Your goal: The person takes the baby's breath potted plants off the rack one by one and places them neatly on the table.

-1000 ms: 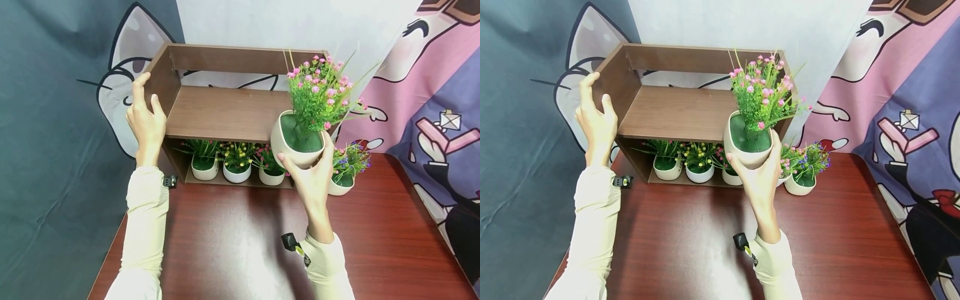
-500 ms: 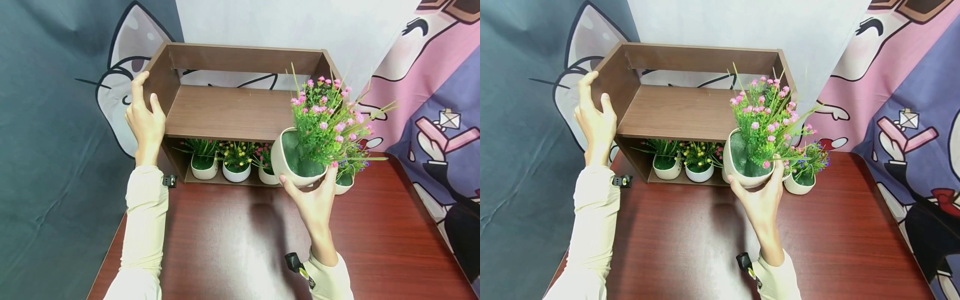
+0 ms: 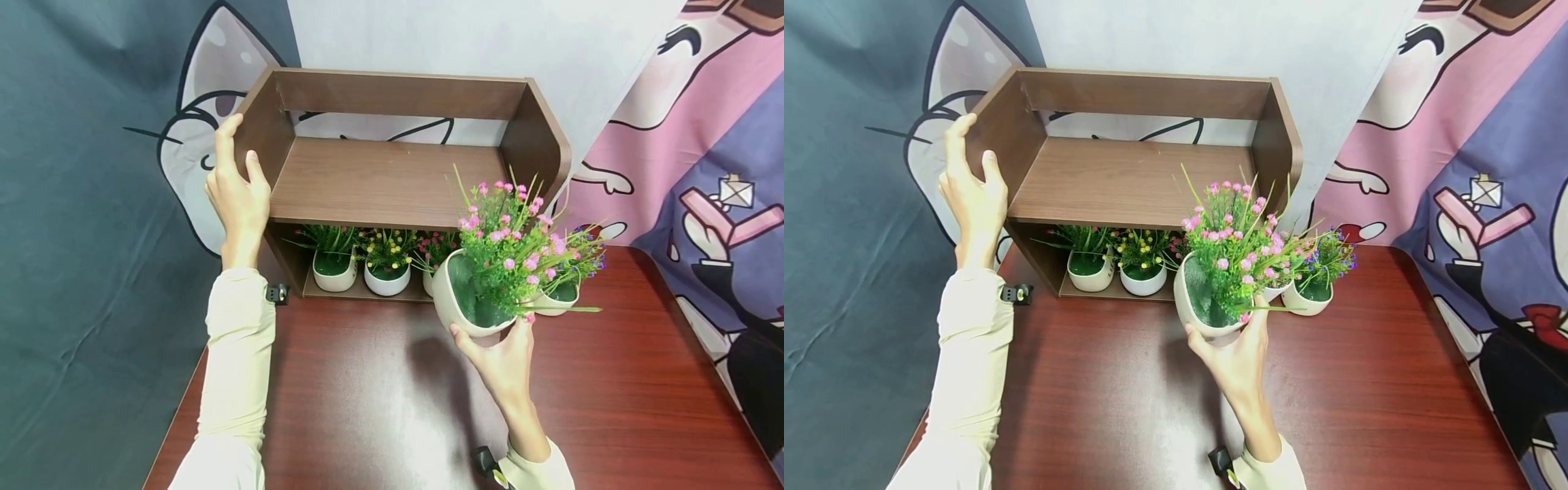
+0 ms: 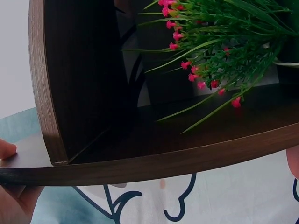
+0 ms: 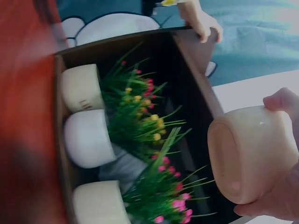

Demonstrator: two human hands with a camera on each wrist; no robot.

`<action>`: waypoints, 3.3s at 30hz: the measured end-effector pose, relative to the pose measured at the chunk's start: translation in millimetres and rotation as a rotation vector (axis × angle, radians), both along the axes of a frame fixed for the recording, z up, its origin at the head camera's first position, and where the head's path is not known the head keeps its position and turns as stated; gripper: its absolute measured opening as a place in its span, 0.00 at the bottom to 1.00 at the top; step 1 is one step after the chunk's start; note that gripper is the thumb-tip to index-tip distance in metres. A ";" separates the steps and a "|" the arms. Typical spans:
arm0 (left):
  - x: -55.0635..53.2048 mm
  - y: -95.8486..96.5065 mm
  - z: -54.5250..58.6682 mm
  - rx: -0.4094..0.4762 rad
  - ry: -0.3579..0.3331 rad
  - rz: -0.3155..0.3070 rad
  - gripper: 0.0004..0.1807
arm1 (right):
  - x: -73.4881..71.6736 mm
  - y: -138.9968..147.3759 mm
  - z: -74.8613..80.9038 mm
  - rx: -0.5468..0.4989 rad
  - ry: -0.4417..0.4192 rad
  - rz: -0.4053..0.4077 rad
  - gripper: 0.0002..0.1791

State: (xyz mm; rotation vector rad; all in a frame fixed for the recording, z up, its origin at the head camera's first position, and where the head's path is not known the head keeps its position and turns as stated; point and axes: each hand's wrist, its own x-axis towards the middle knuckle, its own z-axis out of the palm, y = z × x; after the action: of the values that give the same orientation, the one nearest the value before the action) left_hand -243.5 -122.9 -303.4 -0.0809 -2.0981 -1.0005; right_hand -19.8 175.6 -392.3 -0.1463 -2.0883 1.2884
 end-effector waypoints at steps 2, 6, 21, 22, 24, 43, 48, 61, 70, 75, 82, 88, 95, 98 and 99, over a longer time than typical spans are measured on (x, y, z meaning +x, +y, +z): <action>-0.6 0.8 0.3 0.003 -0.001 -0.005 0.22 | 2.6 2.4 -6.3 0.018 -0.016 -0.001 0.44; -1.3 2.0 0.3 0.006 -0.005 -0.005 0.23 | 10.0 7.7 -18.2 0.062 -0.060 -0.033 0.46; -1.2 4.0 0.0 0.002 -0.011 -0.008 0.22 | 37.6 30.7 -61.2 0.098 -0.219 -0.115 0.49; -1.0 4.5 0.0 0.003 -0.011 -0.009 0.22 | 39.2 31.9 -63.3 0.097 -0.228 -0.119 0.49; -0.5 5.6 0.2 0.003 -0.003 -0.008 0.22 | 42.3 34.8 -68.0 0.105 -0.238 -0.123 0.49; 1.4 1.4 0.2 0.002 0.023 -0.011 0.23 | 54.6 72.4 -94.1 0.158 -0.273 -0.206 0.51; 0.6 2.0 0.3 0.007 0.024 -0.012 0.22 | 55.8 89.5 -99.2 0.150 -0.228 -0.227 0.55; -3.4 5.4 -0.9 -0.003 0.036 -0.016 0.23 | 66.9 134.4 -99.3 0.052 -0.360 -0.449 0.50; -2.6 5.1 -2.3 -0.011 0.037 -0.022 0.23 | 70.7 168.4 -105.9 0.038 -0.346 -0.534 0.50; 0.2 2.4 -1.5 -0.005 0.030 -0.016 0.22 | 69.8 185.0 -113.4 0.012 -0.366 -0.582 0.50; 1.6 -0.9 -1.5 0.023 0.015 -0.013 0.22 | 57.1 206.4 -121.7 0.022 -0.360 -0.586 0.49; 0.4 -1.8 -1.9 0.020 0.035 -0.005 0.23 | 36.2 220.7 -122.3 0.049 -0.355 -0.570 0.49; -4.1 1.2 -1.3 0.026 0.037 -0.008 0.22 | 5.1 244.9 -121.9 0.099 -0.325 -0.529 0.50; -4.7 2.0 -1.8 0.043 0.037 -0.010 0.22 | -4.2 254.6 -121.5 0.111 -0.318 -0.512 0.49; -4.6 2.1 -2.0 0.047 0.036 -0.010 0.22 | -6.3 256.9 -121.4 0.112 -0.317 -0.507 0.49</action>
State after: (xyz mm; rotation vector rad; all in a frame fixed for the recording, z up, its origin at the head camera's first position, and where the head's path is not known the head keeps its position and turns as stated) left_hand -248.1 -120.7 -305.3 -0.0854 -2.0421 -1.0470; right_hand -26.1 432.5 -513.7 -0.8191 -2.1782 0.8794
